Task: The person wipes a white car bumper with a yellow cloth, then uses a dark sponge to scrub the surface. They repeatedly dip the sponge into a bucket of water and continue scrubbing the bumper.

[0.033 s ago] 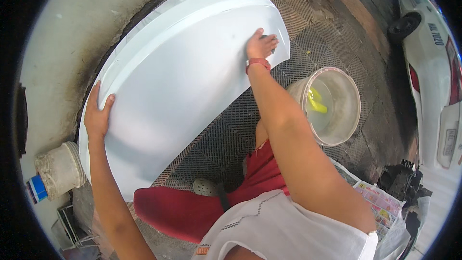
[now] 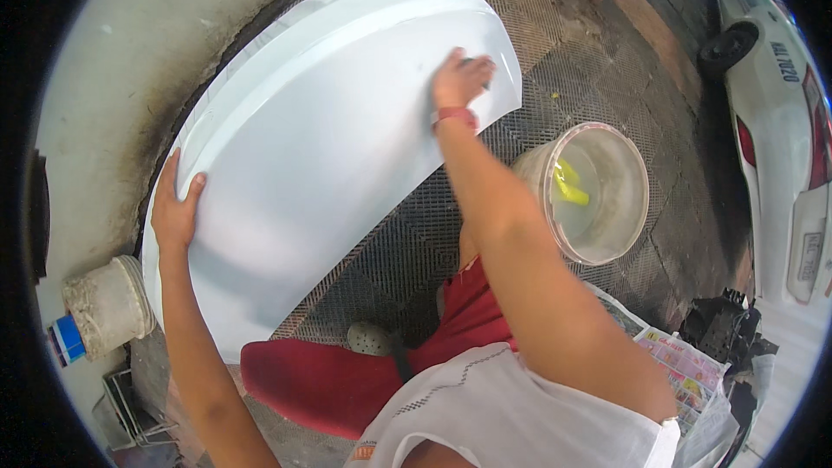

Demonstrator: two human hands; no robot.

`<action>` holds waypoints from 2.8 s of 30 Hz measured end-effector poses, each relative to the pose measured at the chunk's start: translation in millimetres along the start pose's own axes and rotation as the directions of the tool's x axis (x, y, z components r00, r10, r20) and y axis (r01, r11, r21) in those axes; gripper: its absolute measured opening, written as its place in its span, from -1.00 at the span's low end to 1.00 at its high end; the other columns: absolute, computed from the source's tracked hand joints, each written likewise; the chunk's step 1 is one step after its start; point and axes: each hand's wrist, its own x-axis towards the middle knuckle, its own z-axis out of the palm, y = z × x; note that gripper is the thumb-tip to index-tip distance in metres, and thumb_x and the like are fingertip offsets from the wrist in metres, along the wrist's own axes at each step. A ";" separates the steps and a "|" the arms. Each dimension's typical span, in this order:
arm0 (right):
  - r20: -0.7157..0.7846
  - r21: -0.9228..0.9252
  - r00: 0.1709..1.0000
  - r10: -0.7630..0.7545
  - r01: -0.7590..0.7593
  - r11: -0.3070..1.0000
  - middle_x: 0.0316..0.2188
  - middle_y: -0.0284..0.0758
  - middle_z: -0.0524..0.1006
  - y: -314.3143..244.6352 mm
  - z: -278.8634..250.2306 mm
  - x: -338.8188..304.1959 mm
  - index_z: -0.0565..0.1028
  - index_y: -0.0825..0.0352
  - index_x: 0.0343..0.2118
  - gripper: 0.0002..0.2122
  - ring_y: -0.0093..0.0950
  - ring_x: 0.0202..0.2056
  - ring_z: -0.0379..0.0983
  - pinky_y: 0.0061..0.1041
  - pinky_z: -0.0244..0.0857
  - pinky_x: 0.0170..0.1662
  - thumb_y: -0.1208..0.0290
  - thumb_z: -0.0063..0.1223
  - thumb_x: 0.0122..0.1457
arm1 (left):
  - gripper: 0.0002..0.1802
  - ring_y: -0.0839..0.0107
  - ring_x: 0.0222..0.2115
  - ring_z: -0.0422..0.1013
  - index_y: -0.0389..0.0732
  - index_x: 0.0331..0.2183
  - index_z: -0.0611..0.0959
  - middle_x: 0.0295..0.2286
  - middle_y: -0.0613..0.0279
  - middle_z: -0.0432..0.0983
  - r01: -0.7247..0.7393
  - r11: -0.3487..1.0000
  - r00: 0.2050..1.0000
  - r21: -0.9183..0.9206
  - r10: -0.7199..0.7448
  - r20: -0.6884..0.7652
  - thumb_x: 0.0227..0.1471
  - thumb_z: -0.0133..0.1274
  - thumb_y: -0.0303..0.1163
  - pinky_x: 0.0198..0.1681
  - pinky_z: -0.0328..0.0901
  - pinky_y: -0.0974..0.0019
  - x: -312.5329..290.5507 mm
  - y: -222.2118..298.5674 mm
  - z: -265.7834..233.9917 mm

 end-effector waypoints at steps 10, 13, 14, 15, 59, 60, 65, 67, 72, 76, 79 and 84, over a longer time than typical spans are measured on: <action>0.500 0.208 0.292 -0.815 0.873 0.440 0.49 0.13 0.07 -3.3 46.2 -179.7 0.11 0.52 0.45 -0.13 0.09 0.52 -0.09 0.07 -0.20 0.54 0.13 0.22 0.19 | -0.09 0.07 0.38 0.23 0.12 0.40 0.40 0.37 0.07 0.31 -0.019 1.000 1.000 -0.002 0.019 -0.012 0.12 0.23 0.23 0.40 0.17 0.05 5.2 4.0 -0.4; 0.121 -0.139 0.701 -0.703 0.713 0.687 0.50 0.16 0.03 -21.9 22.8 -33.7 0.05 0.60 0.46 -0.28 0.04 0.54 -0.15 -0.05 -0.33 0.57 0.20 -0.05 0.41 | -0.09 0.07 0.38 0.22 0.13 0.40 0.39 0.37 0.08 0.30 -0.017 1.000 1.000 0.005 0.017 -0.008 0.11 0.23 0.21 0.40 0.17 0.05 6.4 2.2 0.5; 0.081 -0.114 0.845 -0.529 0.535 0.837 0.52 0.15 -0.02 -28.6 11.9 11.5 0.00 0.60 0.47 -0.30 0.04 0.55 -0.19 -0.09 -0.37 0.58 0.14 -0.21 0.49 | -0.08 0.08 0.38 0.22 0.14 0.40 0.39 0.37 0.08 0.29 -0.031 0.999 0.999 0.010 0.031 -0.012 0.11 0.24 0.21 0.40 0.16 0.05 7.1 1.8 0.9; 0.046 -0.086 0.921 -0.386 0.389 0.917 0.52 0.16 -0.06 -37.2 7.7 45.8 -0.01 0.61 0.47 -0.30 0.03 0.55 -0.22 -0.06 -0.38 0.57 0.09 -0.28 0.52 | -0.08 0.07 0.38 0.22 0.14 0.40 0.39 0.37 0.08 0.29 -0.010 1.000 1.000 0.007 0.010 -0.002 0.11 0.24 0.21 0.40 0.16 0.05 7.1 1.7 0.8; 0.012 -0.087 0.994 0.108 -0.106 0.991 0.51 0.24 -0.06 178.9 -16.3 147.9 0.00 0.66 0.45 -0.23 0.10 0.55 -0.26 -0.07 -0.40 0.57 -0.03 -0.38 0.50 | -0.14 0.02 0.37 0.23 0.05 0.41 0.39 0.36 0.02 0.32 -0.034 0.998 0.999 -0.056 0.035 0.020 0.13 0.26 -0.04 0.43 0.12 0.06 7.4 7.1 -2.4; 0.017 -0.039 0.998 0.068 -0.068 0.997 0.50 0.24 -0.06 192.1 -21.2 157.7 0.00 0.66 0.45 -0.23 0.12 0.54 -0.25 -0.07 -0.38 0.57 -0.04 -0.38 0.50 | -0.14 0.02 0.37 0.23 0.05 0.41 0.39 0.35 0.02 0.32 -0.054 0.997 0.998 -0.061 0.055 0.007 0.13 0.26 -0.04 0.43 0.12 0.05 6.8 6.1 -2.4; -0.007 -0.056 0.999 -0.032 0.031 0.998 0.47 0.21 0.08 146.6 -11.7 179.8 0.14 0.60 0.42 -0.26 0.19 0.50 -0.12 -0.01 -0.28 0.54 -0.04 -0.36 0.48 | -0.14 0.01 0.36 0.25 0.04 0.40 0.39 0.34 -0.01 0.33 -0.050 0.997 0.999 -0.066 0.050 -0.003 0.13 0.26 -0.06 0.42 0.13 0.05 5.6 4.3 -1.1; -0.025 -0.043 0.969 -0.245 0.243 0.969 0.46 0.18 0.13 94.2 0.4 181.4 0.20 0.55 0.41 -0.30 0.13 0.50 -0.09 0.01 -0.30 0.55 -0.03 -0.38 0.48 | -0.14 0.01 0.36 0.25 0.04 0.40 0.40 0.34 -0.01 0.34 -0.060 0.994 0.998 -0.095 0.059 -0.008 0.12 0.27 -0.05 0.42 0.13 0.06 5.2 5.1 -1.7; 0.049 -0.077 0.832 -0.553 0.555 0.828 0.44 0.11 0.19 11.3 -2.9 142.9 0.25 0.52 0.39 -0.38 0.05 0.50 -0.03 0.02 -0.21 0.53 0.08 -0.29 0.49 | -0.14 0.01 0.35 0.27 0.03 0.38 0.43 0.34 0.00 0.35 -0.049 0.995 0.999 -0.090 0.048 -0.015 0.11 0.29 -0.02 0.41 0.15 0.07 3.3 9.1 -4.1; 0.091 0.055 0.595 -0.799 0.798 0.600 0.37 0.06 0.29 -38.2 3.5 55.8 0.32 0.49 0.32 -0.48 0.00 0.44 0.10 0.09 -0.11 0.50 0.26 -0.10 0.42 | -0.12 0.03 0.35 0.27 0.03 0.38 0.43 0.34 0.00 0.35 -0.027 0.998 0.999 -0.059 0.026 -0.024 0.10 0.29 0.03 0.40 0.16 0.08 2.3 11.6 -4.1; 0.173 0.203 0.403 -0.899 0.878 0.433 0.35 0.08 0.31 -80.4 18.1 -67.8 0.32 0.49 0.31 -0.44 0.05 0.43 0.12 0.11 -0.12 0.50 0.37 0.05 0.27 | -0.11 0.05 0.35 0.28 0.03 0.38 0.43 0.34 0.01 0.35 -0.016 0.999 1.000 -0.036 0.015 -0.027 0.09 0.29 0.07 0.40 0.16 0.09 1.7 11.2 -3.5; 0.374 0.430 -0.067 -0.925 0.896 0.109 0.38 0.07 0.29 -117.3 16.4 -208.9 0.36 0.51 0.28 -0.40 -0.03 0.46 0.10 0.06 -0.07 0.50 0.25 0.11 0.24 | -0.07 0.06 0.35 0.28 0.02 0.36 0.46 0.34 0.02 0.35 0.005 0.997 0.999 -0.074 -0.007 -0.031 0.05 0.31 0.14 0.40 0.17 0.09 -0.3 9.0 -3.8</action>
